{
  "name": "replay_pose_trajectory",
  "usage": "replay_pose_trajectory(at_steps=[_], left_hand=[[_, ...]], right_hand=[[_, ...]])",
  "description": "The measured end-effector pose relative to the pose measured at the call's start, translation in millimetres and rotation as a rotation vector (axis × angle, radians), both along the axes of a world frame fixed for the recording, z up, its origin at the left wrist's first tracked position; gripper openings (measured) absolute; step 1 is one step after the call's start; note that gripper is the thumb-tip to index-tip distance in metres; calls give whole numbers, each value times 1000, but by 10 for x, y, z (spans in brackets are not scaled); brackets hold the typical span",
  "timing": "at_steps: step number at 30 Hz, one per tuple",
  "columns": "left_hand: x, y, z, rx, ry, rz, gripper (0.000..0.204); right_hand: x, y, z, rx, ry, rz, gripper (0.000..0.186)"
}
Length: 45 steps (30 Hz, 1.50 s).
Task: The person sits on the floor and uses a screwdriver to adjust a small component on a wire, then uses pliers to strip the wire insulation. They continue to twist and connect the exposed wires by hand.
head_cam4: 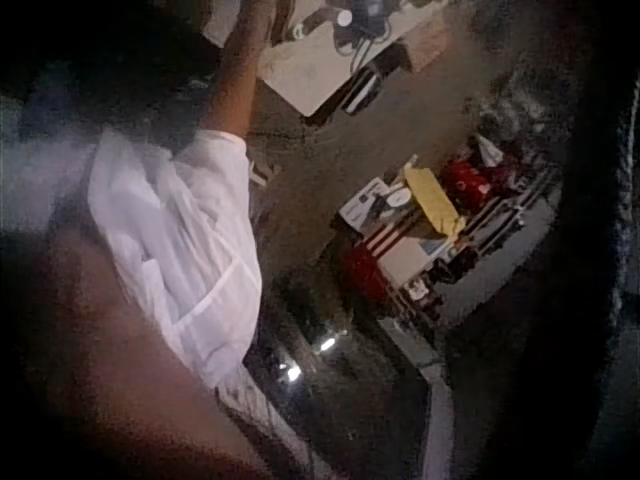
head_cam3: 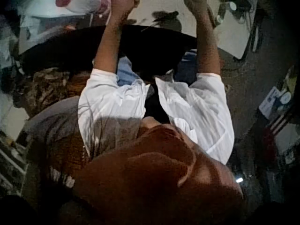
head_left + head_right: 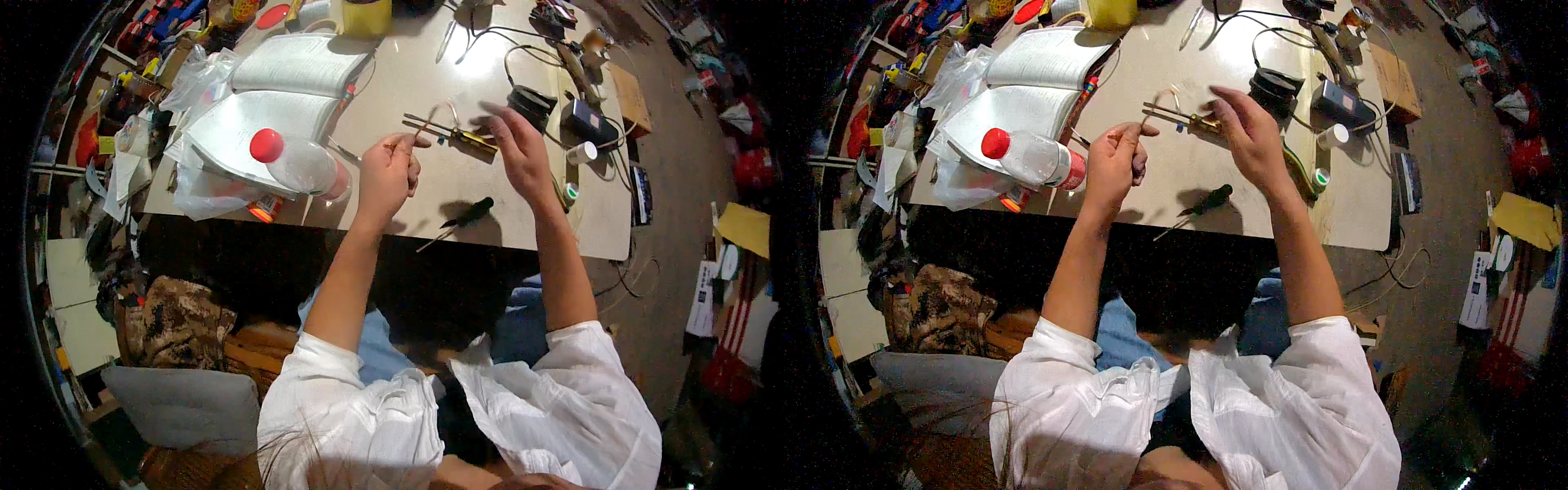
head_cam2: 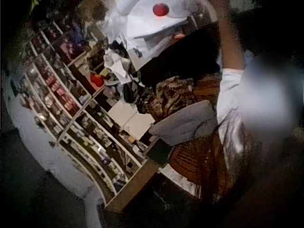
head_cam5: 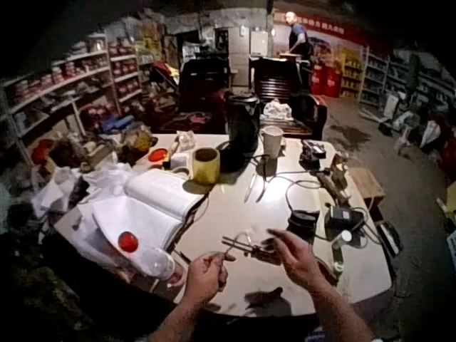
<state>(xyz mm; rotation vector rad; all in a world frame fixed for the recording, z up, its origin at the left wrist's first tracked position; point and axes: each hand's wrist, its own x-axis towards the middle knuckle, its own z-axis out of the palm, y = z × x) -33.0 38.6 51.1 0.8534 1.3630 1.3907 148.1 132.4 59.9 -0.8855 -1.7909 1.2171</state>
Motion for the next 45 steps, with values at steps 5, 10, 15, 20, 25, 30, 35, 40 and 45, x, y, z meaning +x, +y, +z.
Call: replay_pose_trajectory(at_steps=[5, 10, 15, 20, 25, 30, 35, 40, 45], left_hand=[[12, -19, 32, -85, -150, -65, 25], [24, -61, 49, -99, -113, -164, 28], [100, -97, 69, -3, 48, -181, 28], [101, -101, 19, 316, 847, 20, 19], [28, -85, 60, 313, 835, 75, 16], [-99, -71, 8, 58, 64, -109, 17], [-114, -174, 163, 179, 292, -140, 19], [-143, -243, 340, 68, -32, -286, 18], [-183, -341, 641, 16, 187, -468, 19]], right_hand=[[-101, -85, 138, 714, -272, -58, 59], [-115, -81, 125, 760, -203, -70, 37], [-90, -104, 52, 91, 74, -95, 17], [-45, -28, 62, -600, 127, -18, 28], [136, 123, -33, -1077, 580, 464, 37], [27, 64, 14, -69, 213, -50, 38], [43, -48, 274, 638, -182, -69, 51], [3, -87, 382, 659, -110, 67, 56], [82, -119, 453, 604, -23, 82, 33]])
